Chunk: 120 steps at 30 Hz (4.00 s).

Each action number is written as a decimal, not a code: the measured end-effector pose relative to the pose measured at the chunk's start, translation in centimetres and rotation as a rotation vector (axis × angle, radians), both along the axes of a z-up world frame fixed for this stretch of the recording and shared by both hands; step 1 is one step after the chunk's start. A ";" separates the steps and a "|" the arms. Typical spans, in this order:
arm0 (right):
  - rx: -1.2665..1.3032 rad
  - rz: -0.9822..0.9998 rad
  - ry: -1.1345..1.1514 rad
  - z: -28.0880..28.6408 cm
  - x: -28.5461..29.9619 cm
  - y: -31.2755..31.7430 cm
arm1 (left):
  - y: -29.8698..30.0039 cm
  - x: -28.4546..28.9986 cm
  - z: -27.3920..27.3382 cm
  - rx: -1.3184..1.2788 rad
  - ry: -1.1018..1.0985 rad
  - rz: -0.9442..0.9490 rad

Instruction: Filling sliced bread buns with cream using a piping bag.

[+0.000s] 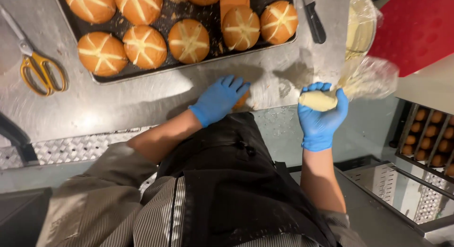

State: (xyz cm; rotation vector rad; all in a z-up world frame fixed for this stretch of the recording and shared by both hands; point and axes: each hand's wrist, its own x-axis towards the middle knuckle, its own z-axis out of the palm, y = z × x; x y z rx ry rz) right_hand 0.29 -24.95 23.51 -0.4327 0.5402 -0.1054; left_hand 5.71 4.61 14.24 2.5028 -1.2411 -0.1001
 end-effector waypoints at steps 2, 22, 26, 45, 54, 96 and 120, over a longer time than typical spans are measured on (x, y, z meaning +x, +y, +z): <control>-0.014 0.034 -0.030 0.2 1.0 1.0 | 0.6 -1.1 -0.5 -0.017 -0.060 0.062; -0.813 0.370 -0.103 -5.7 2.8 12.6 | 3.2 -7.1 -1.4 -0.226 0.265 0.234; -0.973 0.388 -0.300 -7.7 2.3 13.3 | 3.3 -7.0 -0.2 -0.329 0.498 0.389; -1.056 0.245 -0.315 -8.4 2.8 16.3 | 5.0 -1.2 -1.2 -0.612 0.370 0.334; -1.149 0.247 -0.282 -8.3 2.9 15.0 | 6.0 -0.5 -0.3 -0.497 0.546 0.259; -1.443 0.391 -0.160 -9.8 0.4 13.4 | 4.4 -0.1 -1.1 -0.403 0.496 0.085; -1.178 0.220 -0.083 -11.3 -1.6 13.4 | 4.6 -0.7 -0.5 -0.296 0.389 0.025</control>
